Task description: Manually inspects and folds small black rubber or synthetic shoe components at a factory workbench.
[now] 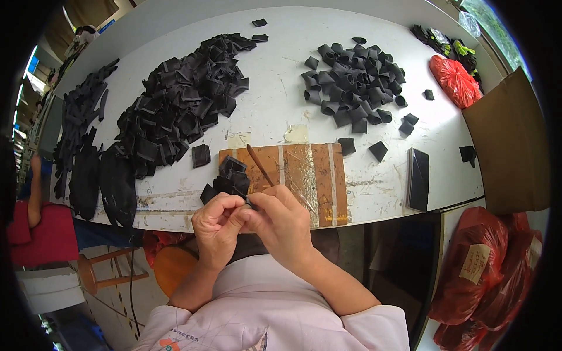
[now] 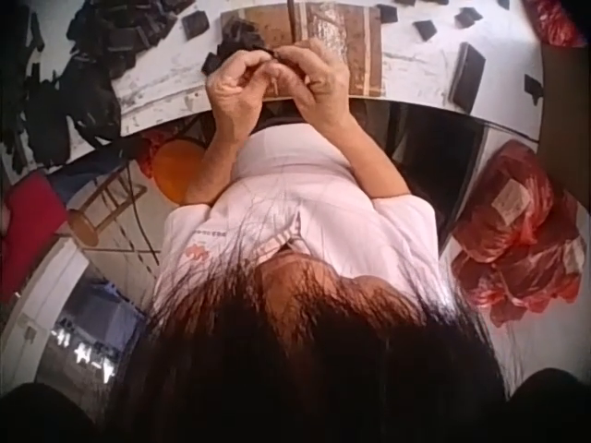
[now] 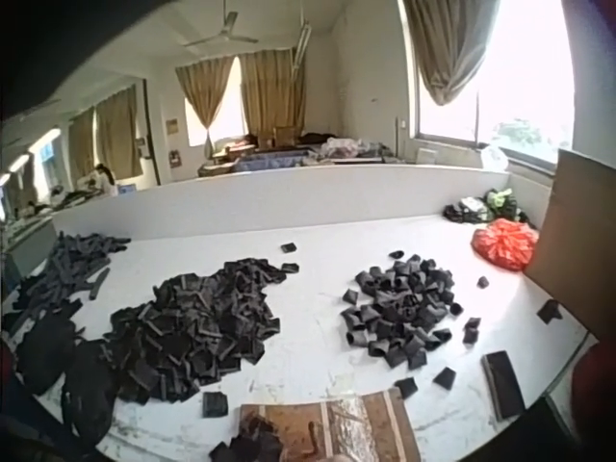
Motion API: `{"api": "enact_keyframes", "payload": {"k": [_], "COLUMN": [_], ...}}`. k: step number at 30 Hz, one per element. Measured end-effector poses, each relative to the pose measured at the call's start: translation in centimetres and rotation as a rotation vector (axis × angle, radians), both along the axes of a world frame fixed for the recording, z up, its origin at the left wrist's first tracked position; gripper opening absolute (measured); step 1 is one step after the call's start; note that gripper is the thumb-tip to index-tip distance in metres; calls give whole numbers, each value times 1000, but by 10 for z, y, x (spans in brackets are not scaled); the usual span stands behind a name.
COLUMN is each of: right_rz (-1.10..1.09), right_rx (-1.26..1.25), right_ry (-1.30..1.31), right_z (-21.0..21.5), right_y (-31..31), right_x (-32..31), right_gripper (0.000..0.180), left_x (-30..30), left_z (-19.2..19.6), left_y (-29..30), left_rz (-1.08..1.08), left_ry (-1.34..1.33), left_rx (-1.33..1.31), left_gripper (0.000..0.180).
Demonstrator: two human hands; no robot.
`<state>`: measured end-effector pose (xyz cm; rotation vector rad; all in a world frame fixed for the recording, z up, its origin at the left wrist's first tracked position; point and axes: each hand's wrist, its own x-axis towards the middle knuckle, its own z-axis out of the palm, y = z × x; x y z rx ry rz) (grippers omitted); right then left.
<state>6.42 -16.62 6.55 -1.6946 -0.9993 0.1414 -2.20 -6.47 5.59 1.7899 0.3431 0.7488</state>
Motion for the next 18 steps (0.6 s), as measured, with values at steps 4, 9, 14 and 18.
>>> {"api": "enact_keyframes", "payload": {"k": [4, 9, 14, 18], "right_rz": [-63, -222, -128, 143], "right_rx": [-16, -153, 0, 202], "right_ry": [-253, -413, 318, 1179], "right_z": [-2, -11, -9, -17], "right_y": [2, 12, 4, -5], "right_x": [4, 1, 12, 22], "right_gripper": [15, 13, 7, 2], "left_x": [4, 17, 9, 13], "left_z": [-7, -16, 8, 2], "left_y": [-11, -10, 4, -11], "left_rz": [236, 368, -182, -60], "left_ry": [17, -60, -129, -30], "left_rx": [526, 255, -1245, -752], "left_gripper": [6, 11, 17, 14]}}
